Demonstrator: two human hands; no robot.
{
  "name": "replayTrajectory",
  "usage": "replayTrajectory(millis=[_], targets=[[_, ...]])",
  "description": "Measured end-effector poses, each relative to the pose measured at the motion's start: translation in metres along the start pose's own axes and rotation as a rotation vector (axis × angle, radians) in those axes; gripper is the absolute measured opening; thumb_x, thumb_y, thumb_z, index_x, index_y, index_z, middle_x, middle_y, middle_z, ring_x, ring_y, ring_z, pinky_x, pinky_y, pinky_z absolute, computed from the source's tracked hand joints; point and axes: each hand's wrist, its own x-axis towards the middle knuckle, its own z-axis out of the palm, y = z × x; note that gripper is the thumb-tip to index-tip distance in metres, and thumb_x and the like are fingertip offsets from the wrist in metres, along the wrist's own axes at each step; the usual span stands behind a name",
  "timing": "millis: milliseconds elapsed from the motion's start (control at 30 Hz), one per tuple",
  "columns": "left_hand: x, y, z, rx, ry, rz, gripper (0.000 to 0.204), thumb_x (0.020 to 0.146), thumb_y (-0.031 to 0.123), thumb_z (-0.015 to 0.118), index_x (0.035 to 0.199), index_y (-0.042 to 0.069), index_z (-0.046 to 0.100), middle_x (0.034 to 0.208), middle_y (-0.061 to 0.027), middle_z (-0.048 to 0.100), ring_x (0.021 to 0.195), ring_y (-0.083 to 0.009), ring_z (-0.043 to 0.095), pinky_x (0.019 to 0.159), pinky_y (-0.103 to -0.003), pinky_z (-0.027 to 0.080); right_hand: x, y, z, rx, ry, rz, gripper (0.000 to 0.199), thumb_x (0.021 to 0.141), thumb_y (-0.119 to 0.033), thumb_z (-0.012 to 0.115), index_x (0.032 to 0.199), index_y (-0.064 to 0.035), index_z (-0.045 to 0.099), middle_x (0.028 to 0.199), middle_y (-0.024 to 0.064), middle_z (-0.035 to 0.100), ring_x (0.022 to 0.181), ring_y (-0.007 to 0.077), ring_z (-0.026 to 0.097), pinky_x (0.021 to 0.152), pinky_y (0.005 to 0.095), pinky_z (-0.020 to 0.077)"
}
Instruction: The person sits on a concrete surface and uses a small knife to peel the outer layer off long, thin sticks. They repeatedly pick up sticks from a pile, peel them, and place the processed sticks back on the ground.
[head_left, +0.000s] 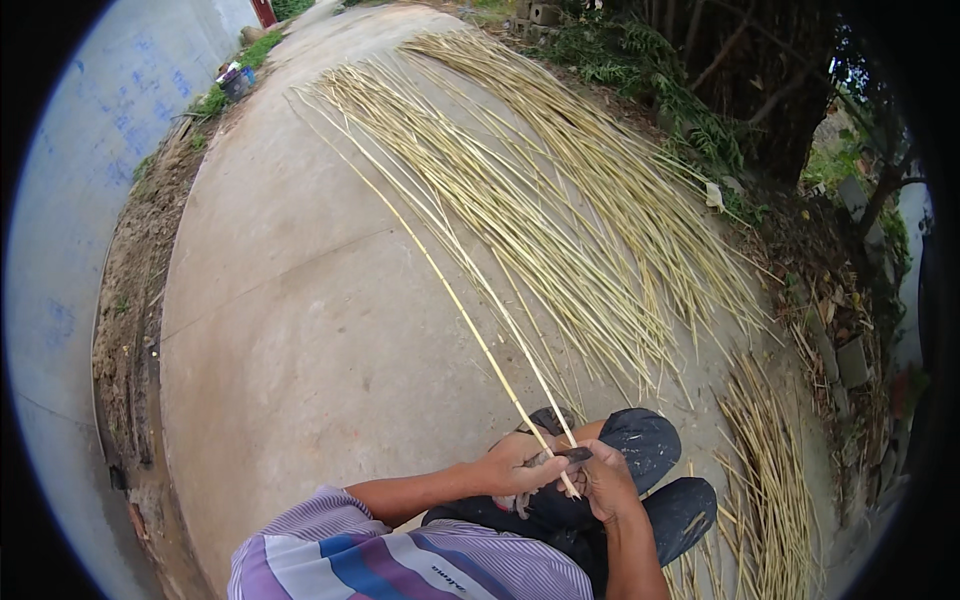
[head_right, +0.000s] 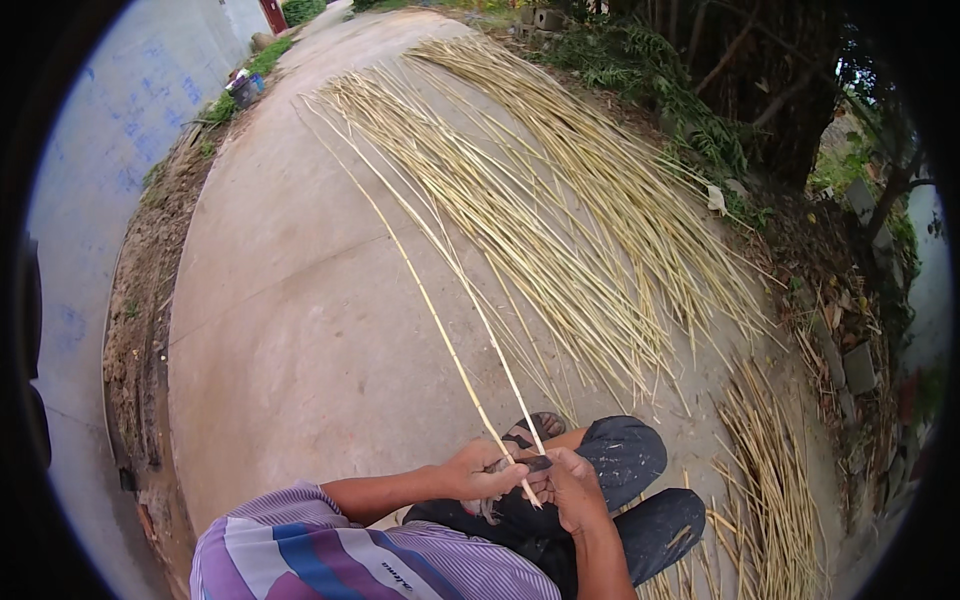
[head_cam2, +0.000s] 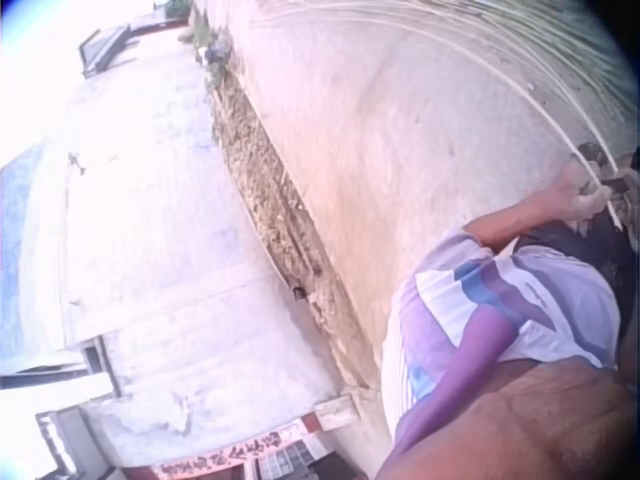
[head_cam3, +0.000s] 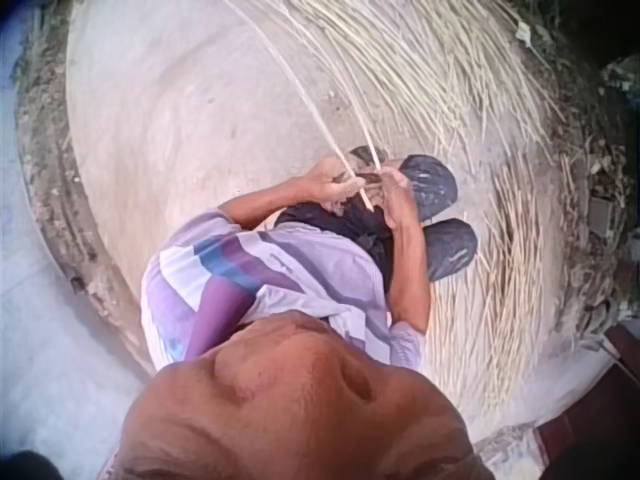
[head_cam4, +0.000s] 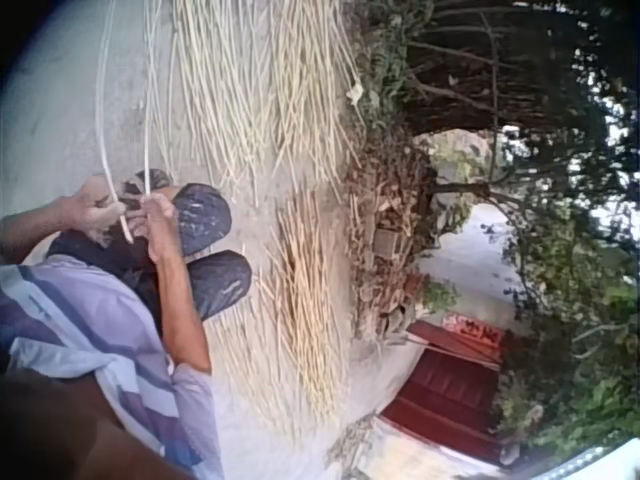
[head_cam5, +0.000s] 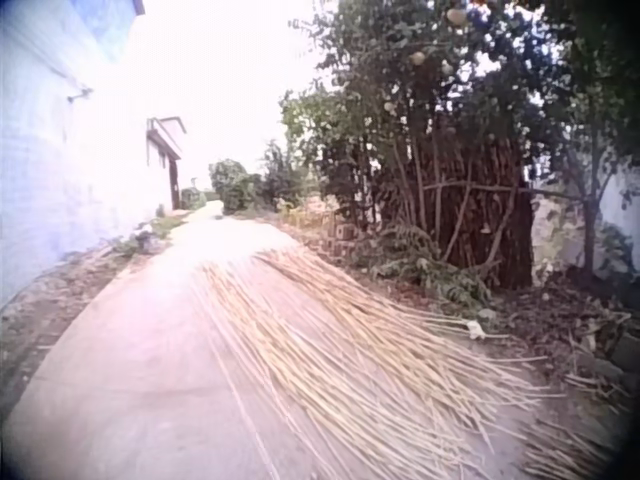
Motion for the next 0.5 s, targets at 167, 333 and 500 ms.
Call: replayTrajectory(millis=[167,333,500], targets=[[0.003,-0.038,0.005,0.058,0.08,-0.242,0.049,0.096,0.044,0.053,0.079,0.0,0.065,0.063,-0.0022,0.059,0.059,-0.0092,0.054,0.053,-0.029,0.044,-0.009,-0.003,0.004,-0.137,-0.059,0.101,0.019,0.096,-0.018,0.05,0.1,-0.0001,0.055,0.082,0.0159,0.068,0.059,0.016,0.063,0.051,0.0251,0.0478],[0.008,-0.058,0.007,-0.205,0.077,-0.44,0.048,0.095,0.045,0.056,0.098,-0.002,0.064,0.076,-0.0038,0.062,0.073,-0.0105,0.058,0.067,-0.028,0.048,0.001,0.009,0.008,-0.198,-0.029,0.048,0.018,0.098,-0.02,0.05,0.097,-0.0025,0.056,0.067,0.0055,0.059,0.05,0.0101,0.05,0.047,0.0243,0.0399],[0.075,-0.023,0.002,-0.164,0.121,-0.175,0.044,0.094,0.039,0.06,0.111,-0.002,0.061,0.088,-0.0047,0.063,0.082,-0.0121,0.059,0.074,-0.028,0.048,0.012,-0.021,-0.009,-0.523,0.195,-0.454,0.022,0.099,-0.02,0.049,0.095,-0.001,0.058,0.062,0.0012,0.055,0.05,0.0108,0.049,0.05,0.0261,0.0386]])
